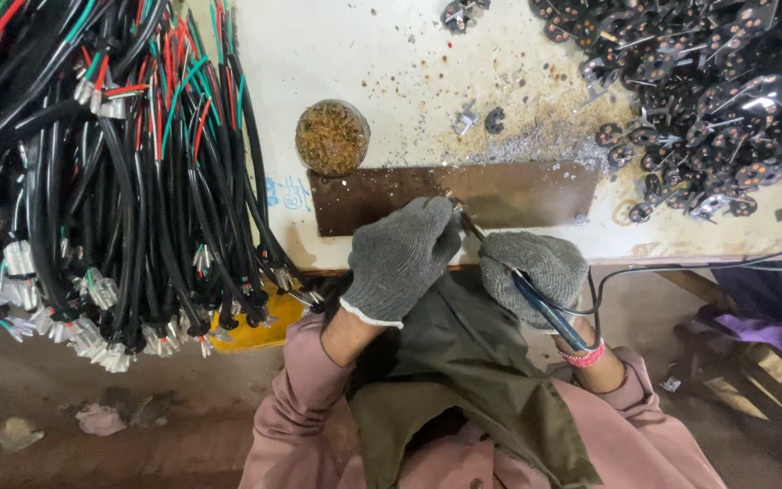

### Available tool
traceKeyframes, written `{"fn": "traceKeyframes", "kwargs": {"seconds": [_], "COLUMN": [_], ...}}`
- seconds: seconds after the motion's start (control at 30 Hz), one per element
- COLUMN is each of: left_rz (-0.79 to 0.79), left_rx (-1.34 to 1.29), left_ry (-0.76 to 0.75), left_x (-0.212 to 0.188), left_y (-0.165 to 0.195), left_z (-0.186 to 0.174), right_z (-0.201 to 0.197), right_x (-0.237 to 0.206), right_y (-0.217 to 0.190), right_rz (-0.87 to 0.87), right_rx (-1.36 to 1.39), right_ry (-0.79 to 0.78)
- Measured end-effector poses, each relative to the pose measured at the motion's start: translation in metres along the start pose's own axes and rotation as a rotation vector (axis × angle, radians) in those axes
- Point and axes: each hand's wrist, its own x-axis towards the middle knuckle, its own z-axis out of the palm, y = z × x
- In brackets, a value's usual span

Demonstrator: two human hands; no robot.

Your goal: The person solders wire ends to small connector components at a workbench. They hold a wire in one hand and a soldering iron in the other, apply solder to the joint on a metal plate, then set the finished connector aside and pick up the next wire, repeating the cycle.

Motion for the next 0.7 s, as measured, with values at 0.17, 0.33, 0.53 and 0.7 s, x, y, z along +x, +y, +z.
{"fn": "traceKeyframes", "kwargs": {"seconds": [0.17,0.33,0.53,0.7], "left_rz": [0.027,0.030,0.035,0.046], "left_rx": [-0.027,-0.019,-0.024,-0.028], "left_ry": [0.031,0.059,0.056,0.065], "left_x": [-0.002,-0.001,-0.001,-0.001], "left_y": [0.000,0.000,-0.001,-0.001], "left_z": [-0.002,-0.001,-0.002,-0.002], "right_z": [0.000,-0.005,-0.012,-0.011], "right_x": [-0.007,0.000,0.025,0.017], "right_y": [0.004,-0.001,-0.022,-0.016], "right_rz": [0.031,-0.017,0.047,0.304], "right_rx": [-0.065,-0.080,0.112,0.474], "right_ry": [-0.003,-0.076,-0.114,-0.231]}}
